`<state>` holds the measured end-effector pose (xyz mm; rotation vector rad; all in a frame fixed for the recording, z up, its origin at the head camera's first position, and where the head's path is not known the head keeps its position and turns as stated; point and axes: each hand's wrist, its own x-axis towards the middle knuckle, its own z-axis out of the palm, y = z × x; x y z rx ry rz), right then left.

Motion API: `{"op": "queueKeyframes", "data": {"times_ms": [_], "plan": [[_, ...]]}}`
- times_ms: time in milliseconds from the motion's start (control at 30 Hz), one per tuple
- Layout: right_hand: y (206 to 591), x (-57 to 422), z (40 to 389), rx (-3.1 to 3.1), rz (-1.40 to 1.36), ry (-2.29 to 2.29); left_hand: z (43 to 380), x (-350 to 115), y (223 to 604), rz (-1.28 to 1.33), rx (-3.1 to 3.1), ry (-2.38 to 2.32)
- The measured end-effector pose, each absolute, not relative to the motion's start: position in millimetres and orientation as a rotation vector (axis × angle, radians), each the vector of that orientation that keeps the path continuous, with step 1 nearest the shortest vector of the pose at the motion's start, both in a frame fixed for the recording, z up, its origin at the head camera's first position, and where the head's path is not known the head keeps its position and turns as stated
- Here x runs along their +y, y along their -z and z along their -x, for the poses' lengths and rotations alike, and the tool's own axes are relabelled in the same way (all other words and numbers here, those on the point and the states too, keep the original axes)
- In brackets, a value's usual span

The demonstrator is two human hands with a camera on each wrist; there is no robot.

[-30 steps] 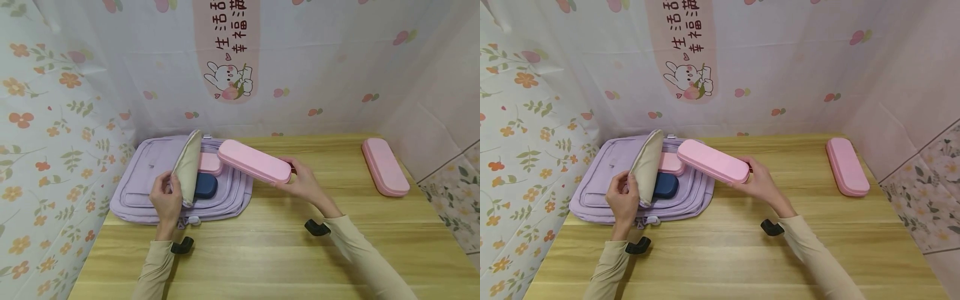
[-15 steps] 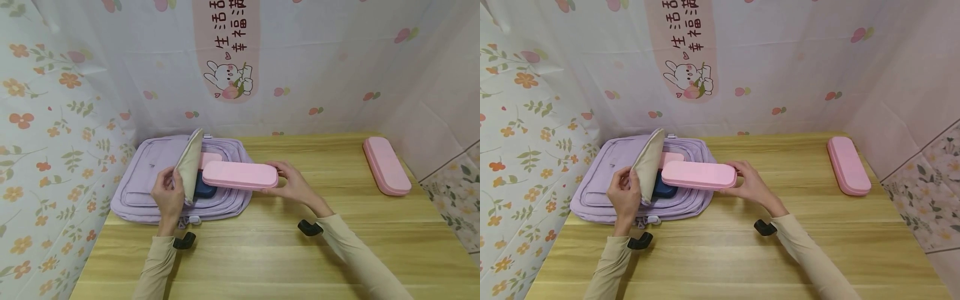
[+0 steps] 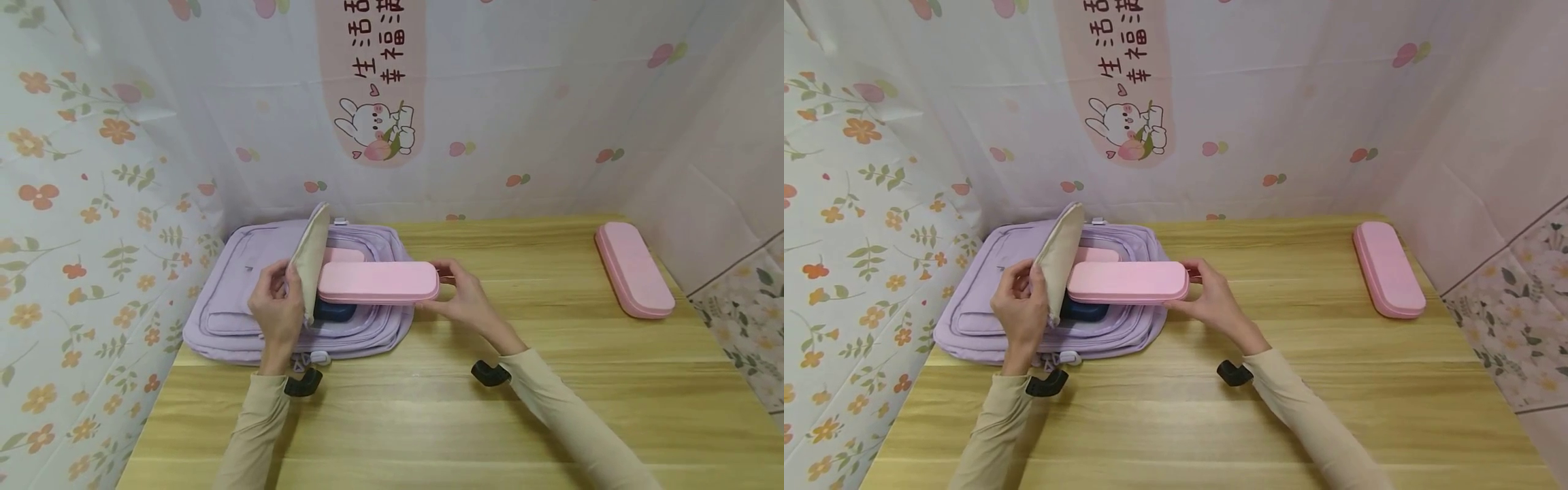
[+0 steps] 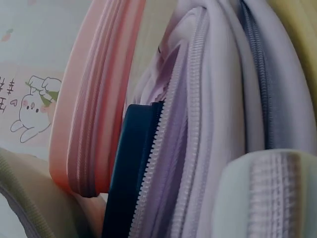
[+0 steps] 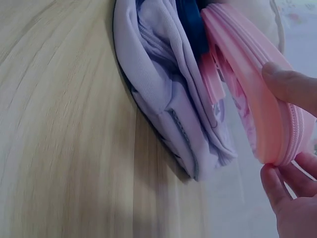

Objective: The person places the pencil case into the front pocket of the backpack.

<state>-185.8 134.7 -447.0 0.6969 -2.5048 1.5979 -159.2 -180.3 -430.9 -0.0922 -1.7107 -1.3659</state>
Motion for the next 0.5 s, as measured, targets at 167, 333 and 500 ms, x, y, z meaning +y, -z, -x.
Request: {"op": "queueKeyframes", "data": {"times_ms": [167, 333, 500], "plan": [[450.3, 128.6, 186.6, -2.432, -0.66, -1.686, 161.4, -177.3, 426.7, 0.106, -1.69, 1.388], [452.2, 121.0, 186.2, -2.374, -0.655, -1.698, 162.9, -171.9, 422.6, 0.109, -1.657, 1.432], [452.8, 112.4, 185.6, -2.353, -0.619, -1.655, 163.3, -167.9, 420.7, 0.107, -1.64, 1.455]]}}
